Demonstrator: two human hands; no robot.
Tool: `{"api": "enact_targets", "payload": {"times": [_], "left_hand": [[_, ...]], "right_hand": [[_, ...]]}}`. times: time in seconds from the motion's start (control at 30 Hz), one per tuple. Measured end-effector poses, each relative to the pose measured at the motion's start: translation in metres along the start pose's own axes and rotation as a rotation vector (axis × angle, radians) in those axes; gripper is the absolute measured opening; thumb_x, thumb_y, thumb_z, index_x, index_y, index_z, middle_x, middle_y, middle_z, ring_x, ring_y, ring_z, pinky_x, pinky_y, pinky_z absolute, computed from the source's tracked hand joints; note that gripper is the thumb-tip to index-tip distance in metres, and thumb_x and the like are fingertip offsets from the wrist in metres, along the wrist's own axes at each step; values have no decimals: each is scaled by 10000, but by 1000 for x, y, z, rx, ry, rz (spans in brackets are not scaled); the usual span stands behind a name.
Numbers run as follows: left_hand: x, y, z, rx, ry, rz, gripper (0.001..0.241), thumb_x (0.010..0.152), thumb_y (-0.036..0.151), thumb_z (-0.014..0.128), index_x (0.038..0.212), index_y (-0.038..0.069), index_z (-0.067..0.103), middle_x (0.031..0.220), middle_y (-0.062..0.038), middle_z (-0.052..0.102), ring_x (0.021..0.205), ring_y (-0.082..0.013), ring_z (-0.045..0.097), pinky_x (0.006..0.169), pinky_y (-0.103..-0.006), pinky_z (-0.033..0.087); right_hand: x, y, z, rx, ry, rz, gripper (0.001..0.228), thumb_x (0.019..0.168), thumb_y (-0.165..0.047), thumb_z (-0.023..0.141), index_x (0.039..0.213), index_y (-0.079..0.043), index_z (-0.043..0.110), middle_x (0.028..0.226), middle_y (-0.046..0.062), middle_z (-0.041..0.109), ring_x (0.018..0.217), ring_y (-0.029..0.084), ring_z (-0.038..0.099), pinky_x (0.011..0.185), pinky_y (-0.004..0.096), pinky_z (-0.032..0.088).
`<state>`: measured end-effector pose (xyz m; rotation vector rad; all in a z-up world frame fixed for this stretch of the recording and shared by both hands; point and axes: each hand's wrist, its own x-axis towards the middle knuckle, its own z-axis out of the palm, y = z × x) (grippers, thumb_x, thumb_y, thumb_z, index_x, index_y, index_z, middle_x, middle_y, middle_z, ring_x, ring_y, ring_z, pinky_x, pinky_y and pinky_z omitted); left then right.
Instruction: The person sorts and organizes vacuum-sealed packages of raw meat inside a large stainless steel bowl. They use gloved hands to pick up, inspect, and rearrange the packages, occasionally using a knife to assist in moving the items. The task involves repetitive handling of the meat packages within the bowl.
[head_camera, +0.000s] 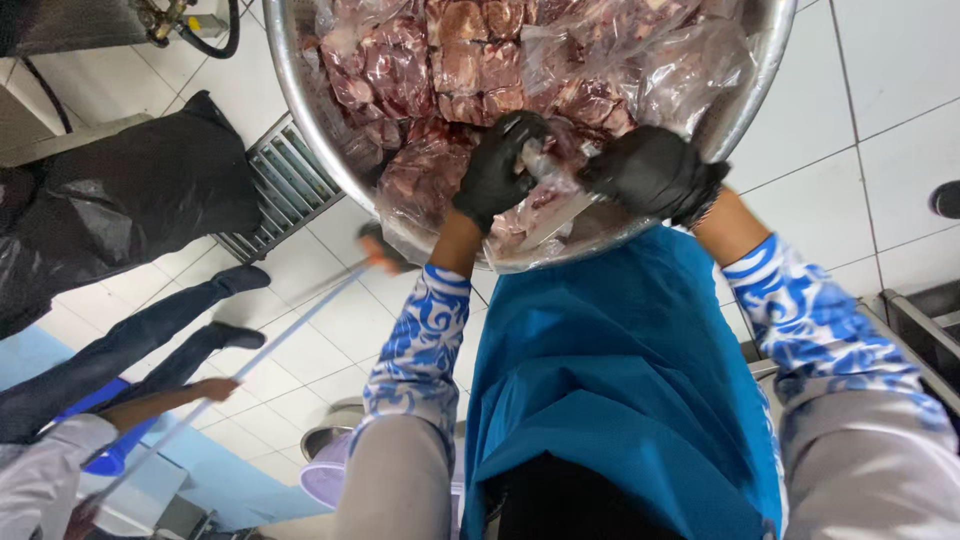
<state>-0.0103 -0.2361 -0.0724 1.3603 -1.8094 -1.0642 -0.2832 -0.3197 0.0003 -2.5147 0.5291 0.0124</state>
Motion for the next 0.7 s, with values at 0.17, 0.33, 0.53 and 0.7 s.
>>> {"api": "enact_targets", "payload": {"times": [0.17,0.33,0.53,0.7], "left_hand": [[-1,-10,26,-169,-30,-196,408,913,150,782,1285,68,636,1200,-148,711,1097,-289,713,970,-359,562],[-5,-37,71,-510,220,-368,214,1060,110,611,1251,36,675,1128,-158,767,1032,-164,710,945,-322,566],[-9,-27,70,-226,198,-411,181,1026,81,617,1169,30,716,894,-122,776,800,-173,724,766,-338,581],[-17,-14,65,94,256,-129,223,998,103,664,1215,54,673,974,-139,771,901,-262,733,807,-371,580]], "right_hand": [[-17,7,-32,201,266,297,293,1002,-376,711,1140,-118,699,1014,154,727,841,341,705,723,441,562],[-41,-21,-7,180,261,796,293,1087,-248,602,1298,-64,687,983,204,713,833,403,689,669,491,532],[-48,-37,36,114,184,560,290,1021,-308,601,1153,-62,682,1048,187,704,836,385,684,687,490,541],[-47,36,49,-155,127,552,294,1085,-320,590,1185,-71,710,1046,192,718,853,371,701,715,487,552]]}}
